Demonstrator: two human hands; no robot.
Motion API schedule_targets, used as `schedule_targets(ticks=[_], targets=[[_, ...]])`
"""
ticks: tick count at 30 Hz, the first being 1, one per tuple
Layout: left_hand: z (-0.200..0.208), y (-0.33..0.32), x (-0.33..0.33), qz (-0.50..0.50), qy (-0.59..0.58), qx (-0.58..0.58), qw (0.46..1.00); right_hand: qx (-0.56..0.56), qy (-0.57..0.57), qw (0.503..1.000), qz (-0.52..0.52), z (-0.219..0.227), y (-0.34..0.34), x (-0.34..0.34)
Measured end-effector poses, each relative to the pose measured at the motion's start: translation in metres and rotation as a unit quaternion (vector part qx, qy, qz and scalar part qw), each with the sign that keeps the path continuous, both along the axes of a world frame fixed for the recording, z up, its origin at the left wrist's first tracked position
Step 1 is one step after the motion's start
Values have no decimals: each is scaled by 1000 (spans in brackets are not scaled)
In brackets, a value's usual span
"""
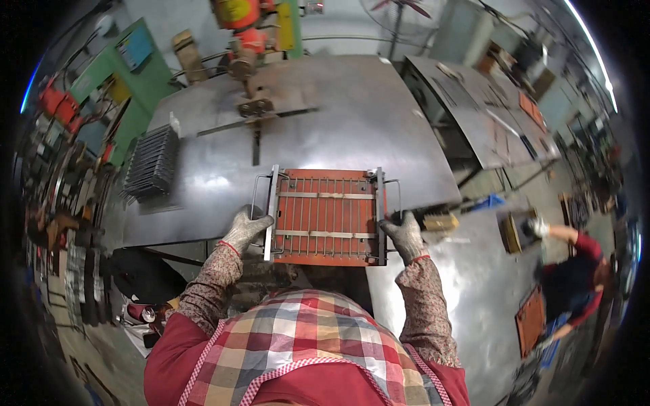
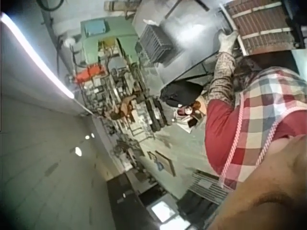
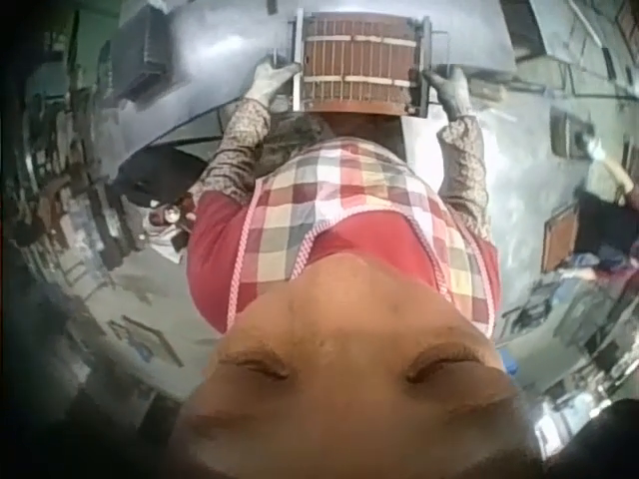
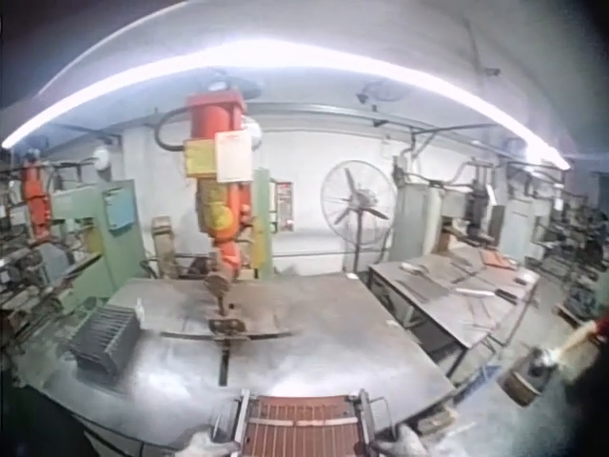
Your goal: The person places metal rods into a jig by hand, then uses an industrial machine to secure them.
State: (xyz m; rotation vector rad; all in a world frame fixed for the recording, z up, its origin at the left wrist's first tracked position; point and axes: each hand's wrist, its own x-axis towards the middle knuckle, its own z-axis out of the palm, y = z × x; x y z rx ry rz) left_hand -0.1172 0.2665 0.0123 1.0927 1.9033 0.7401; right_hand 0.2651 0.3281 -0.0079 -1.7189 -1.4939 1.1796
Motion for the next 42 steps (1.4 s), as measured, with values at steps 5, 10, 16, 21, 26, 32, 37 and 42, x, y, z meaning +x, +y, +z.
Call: schedule_targets(ticks=[5,10,16,21,26,32,37,42], targets=[[-17,55,-114,106,7,27,994,-10,-64,996,67,3,112,-131],[-8,124,-177,101,25,-5,995,20,-60,994,88,1,197,-197],[-15,161,-200,123,7,16,992,-50,-92,990,94,33,230,-235],[-2,175,-199,114,-16,-13,993,-87,-84,988,97,16,257,-233],[5,185,-187,73,28,-35,996,-77,-119,987,79,14,261,-220],[12,185,-182,92,-8,-59,994,-91,-116,985,85,22,263,-220],[12,187,-182,90,-16,-72,993,-94,-126,983,92,22,263,-220],[0,187,-188,87,15,-61,994,-101,-122,983,88,26,261,-225]])
